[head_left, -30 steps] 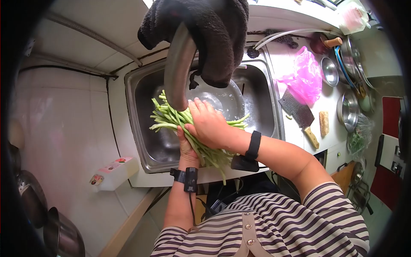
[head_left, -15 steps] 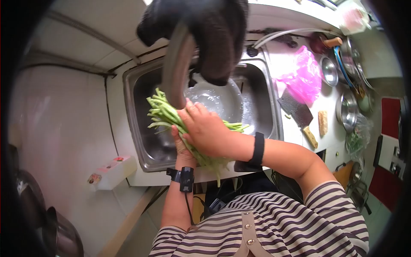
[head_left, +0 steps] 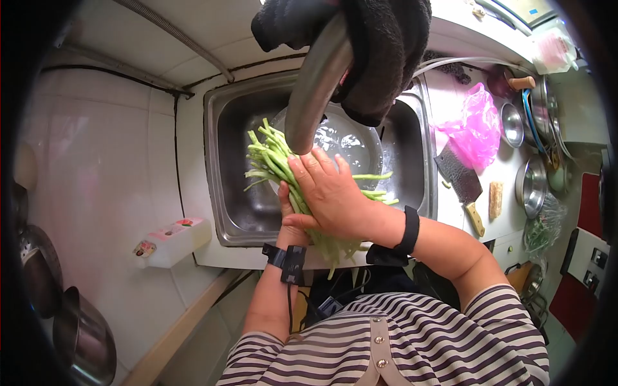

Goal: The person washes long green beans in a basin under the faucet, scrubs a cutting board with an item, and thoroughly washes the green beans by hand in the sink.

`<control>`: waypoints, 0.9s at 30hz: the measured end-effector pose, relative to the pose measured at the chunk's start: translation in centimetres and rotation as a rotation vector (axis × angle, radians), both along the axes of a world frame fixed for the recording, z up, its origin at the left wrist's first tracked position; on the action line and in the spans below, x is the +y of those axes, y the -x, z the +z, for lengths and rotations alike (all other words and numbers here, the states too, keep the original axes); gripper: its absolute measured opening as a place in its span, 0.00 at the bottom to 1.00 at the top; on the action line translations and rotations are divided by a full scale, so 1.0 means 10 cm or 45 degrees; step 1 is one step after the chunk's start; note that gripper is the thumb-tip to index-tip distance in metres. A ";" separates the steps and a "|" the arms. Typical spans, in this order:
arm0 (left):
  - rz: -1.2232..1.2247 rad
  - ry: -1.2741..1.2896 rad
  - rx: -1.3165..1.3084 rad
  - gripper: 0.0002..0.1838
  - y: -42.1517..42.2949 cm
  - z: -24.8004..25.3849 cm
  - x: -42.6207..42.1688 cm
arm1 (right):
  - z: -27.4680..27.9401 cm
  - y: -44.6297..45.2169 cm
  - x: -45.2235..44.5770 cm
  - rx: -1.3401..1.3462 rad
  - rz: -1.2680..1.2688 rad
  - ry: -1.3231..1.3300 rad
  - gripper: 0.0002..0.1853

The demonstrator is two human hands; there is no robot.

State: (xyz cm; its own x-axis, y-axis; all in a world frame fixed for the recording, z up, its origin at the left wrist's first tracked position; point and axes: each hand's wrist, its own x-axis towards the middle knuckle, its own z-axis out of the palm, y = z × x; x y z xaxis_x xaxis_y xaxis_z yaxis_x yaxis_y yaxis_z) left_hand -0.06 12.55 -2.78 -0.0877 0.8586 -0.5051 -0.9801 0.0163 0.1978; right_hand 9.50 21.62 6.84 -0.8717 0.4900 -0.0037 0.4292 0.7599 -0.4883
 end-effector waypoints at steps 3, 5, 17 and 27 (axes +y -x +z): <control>-0.046 0.021 0.171 0.46 0.09 0.07 -0.11 | 0.27 0.00 0.21 0.081 0.086 0.450 0.44; -0.002 0.093 0.166 0.49 0.12 0.00 -0.17 | 0.32 0.01 0.37 0.146 0.150 0.727 0.41; 0.118 -0.061 0.154 0.44 0.27 0.09 -0.35 | -0.16 0.22 0.11 0.554 -0.146 0.964 0.18; 0.102 -0.126 0.086 0.48 0.33 0.25 -0.36 | -0.19 0.28 -0.02 0.504 -0.258 0.512 0.16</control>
State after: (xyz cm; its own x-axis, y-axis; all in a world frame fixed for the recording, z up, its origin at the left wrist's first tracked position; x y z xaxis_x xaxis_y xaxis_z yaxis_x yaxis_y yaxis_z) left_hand -3.33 8.92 -0.27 -0.1889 0.8929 -0.4088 -0.9618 -0.0842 0.2604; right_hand 6.67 21.38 4.91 -0.7342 0.6739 0.0831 0.2726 0.4046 -0.8729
